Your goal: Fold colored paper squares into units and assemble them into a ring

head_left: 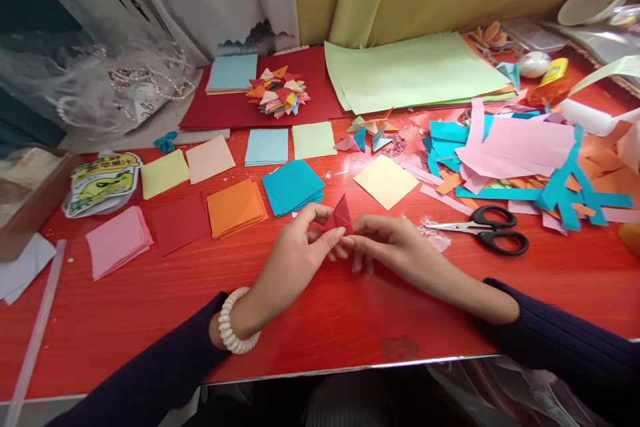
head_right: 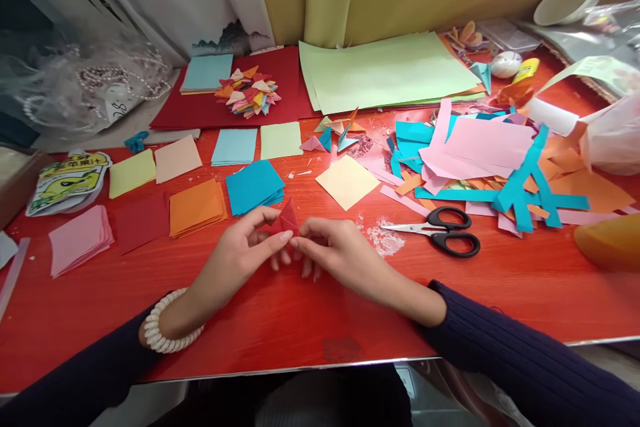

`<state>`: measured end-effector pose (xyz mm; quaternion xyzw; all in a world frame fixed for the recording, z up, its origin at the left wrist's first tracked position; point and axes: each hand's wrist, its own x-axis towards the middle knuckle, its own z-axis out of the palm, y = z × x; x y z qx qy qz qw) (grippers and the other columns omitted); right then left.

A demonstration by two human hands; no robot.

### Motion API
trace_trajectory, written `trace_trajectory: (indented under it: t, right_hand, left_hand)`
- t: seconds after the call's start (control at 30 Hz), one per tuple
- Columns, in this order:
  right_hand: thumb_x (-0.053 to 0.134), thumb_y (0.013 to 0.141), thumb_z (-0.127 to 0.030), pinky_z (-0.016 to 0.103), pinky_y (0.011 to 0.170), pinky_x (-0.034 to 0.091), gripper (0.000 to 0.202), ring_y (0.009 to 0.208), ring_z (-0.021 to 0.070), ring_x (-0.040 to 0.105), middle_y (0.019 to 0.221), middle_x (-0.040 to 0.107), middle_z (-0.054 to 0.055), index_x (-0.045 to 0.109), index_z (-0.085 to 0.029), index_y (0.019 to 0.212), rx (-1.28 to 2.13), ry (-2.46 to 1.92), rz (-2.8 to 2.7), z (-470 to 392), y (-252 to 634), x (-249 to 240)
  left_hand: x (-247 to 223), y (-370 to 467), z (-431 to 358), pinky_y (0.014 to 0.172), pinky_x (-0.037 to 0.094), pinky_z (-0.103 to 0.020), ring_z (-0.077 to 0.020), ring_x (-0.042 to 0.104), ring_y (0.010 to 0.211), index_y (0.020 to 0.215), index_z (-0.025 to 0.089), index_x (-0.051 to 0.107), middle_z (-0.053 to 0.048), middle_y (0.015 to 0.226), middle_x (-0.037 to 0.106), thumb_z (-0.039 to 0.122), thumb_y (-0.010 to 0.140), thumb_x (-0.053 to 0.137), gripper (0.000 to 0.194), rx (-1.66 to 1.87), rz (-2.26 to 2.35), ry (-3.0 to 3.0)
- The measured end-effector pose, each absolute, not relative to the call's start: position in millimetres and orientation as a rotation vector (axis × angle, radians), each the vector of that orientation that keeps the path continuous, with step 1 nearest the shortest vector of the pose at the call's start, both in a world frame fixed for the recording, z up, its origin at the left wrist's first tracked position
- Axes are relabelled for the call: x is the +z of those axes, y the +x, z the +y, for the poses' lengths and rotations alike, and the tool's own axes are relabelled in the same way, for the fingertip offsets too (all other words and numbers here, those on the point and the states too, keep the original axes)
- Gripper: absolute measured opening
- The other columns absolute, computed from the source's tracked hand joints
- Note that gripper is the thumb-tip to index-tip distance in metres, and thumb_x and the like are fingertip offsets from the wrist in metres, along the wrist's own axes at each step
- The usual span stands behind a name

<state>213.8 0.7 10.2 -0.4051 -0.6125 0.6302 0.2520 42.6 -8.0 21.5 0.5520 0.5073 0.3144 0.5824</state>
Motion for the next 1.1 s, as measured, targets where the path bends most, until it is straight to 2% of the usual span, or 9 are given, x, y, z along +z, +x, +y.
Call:
trace_trajectory:
  t: [0.1,0.2,0.3,0.43,0.6,0.7,0.83,0.97,1.1]
  right_hand:
    - [0.053,0.084,-0.036,0.021,0.050,0.045,0.024,0.050,0.0087,0.057,0.058,0.058,-0.002,0.053,-0.016,0.071,1.829,-1.070,-1.590,-0.1,214.1,10.8]
    - [0.059,0.080,-0.034,0.020,0.054,0.047,0.020,0.052,0.0085,0.059,0.060,0.061,-0.002,0.056,-0.016,0.072,1.919,-1.014,-1.548,-0.4,213.8,11.5]
    - [0.059,0.080,-0.034,0.021,0.060,0.049,0.019,0.059,0.0100,0.062,0.065,0.065,0.000,0.059,-0.015,0.075,1.950,-1.023,-1.528,-2.1,212.0,12.5]
    - [0.056,0.082,-0.035,0.022,0.059,0.050,0.024,0.058,0.0113,0.063,0.064,0.067,0.002,0.061,-0.014,0.072,2.015,-1.018,-1.494,-5.5,211.5,12.8]
    - [0.056,0.083,-0.035,0.021,0.059,0.050,0.024,0.059,0.0113,0.063,0.066,0.068,0.002,0.067,-0.014,0.077,2.024,-0.957,-1.548,-6.6,215.1,14.8]
    - [0.057,0.082,-0.034,0.020,0.059,0.050,0.024,0.060,0.0113,0.063,0.065,0.068,0.003,0.068,-0.014,0.075,1.979,-0.986,-1.570,-5.0,215.5,15.0]
    - [0.057,0.082,-0.033,0.022,0.062,0.050,0.022,0.061,0.0111,0.062,0.067,0.067,0.002,0.067,-0.015,0.076,1.948,-1.013,-1.535,-3.3,213.1,13.6]
    - [0.059,0.080,-0.032,0.024,0.064,0.050,0.017,0.064,0.0112,0.062,0.070,0.066,0.000,0.064,-0.016,0.082,1.916,-1.048,-1.436,-3.9,209.6,13.1]
    - [0.061,0.079,-0.033,0.026,0.063,0.050,0.018,0.060,0.0119,0.060,0.064,0.063,0.000,0.062,-0.016,0.074,1.860,-1.081,-1.324,-5.8,207.5,12.5]
  left_hand:
    - [23.2,43.5,-8.3,0.051,0.038,-0.017,-0.0056,0.047,0.055,0.079,0.016,0.054,0.003,0.067,0.054,0.034,0.085,0.053,0.018,0.718,1.191,1.339]
    - [20.6,42.4,-9.1,0.049,0.036,-0.017,-0.0053,0.043,0.053,0.073,0.017,0.054,0.004,0.064,0.052,0.037,0.084,0.054,0.023,0.766,1.209,1.328]
    - [17.8,41.5,-10.7,0.046,0.032,-0.016,-0.0043,0.039,0.051,0.068,0.016,0.051,0.004,0.061,0.048,0.035,0.083,0.055,0.024,0.779,1.224,1.270]
    - [17.5,40.0,-12.4,0.041,0.026,-0.015,-0.0031,0.031,0.046,0.060,0.015,0.041,0.006,0.054,0.038,0.031,0.081,0.057,0.030,0.741,1.109,0.990]
    - [19.5,37.1,-14.2,0.040,0.028,-0.014,-0.0018,0.029,0.042,0.059,0.013,0.043,0.006,0.053,0.039,0.024,0.081,0.054,0.027,0.666,0.933,0.736]
    - [21.3,35.5,-14.0,0.039,0.033,-0.014,-0.0038,0.038,0.045,0.070,0.015,0.050,0.004,0.059,0.045,0.030,0.082,0.056,0.020,0.674,0.979,0.865]
    - [23.2,31.7,-11.7,0.051,0.046,-0.018,-0.0069,0.052,0.055,0.103,0.021,0.055,0.003,0.072,0.053,0.031,0.084,0.055,0.021,0.782,1.059,1.255]
    - [21.6,28.0,-10.6,0.069,0.047,-0.022,-0.0097,0.054,0.072,0.101,0.022,0.062,-0.001,0.088,0.058,0.030,0.089,0.048,0.020,0.776,1.062,1.559]
    - [17.6,27.6,-11.7,0.082,0.045,-0.026,-0.0138,0.051,0.086,0.114,0.024,0.056,-0.002,0.093,0.055,0.032,0.083,0.057,0.031,0.783,1.057,1.731]
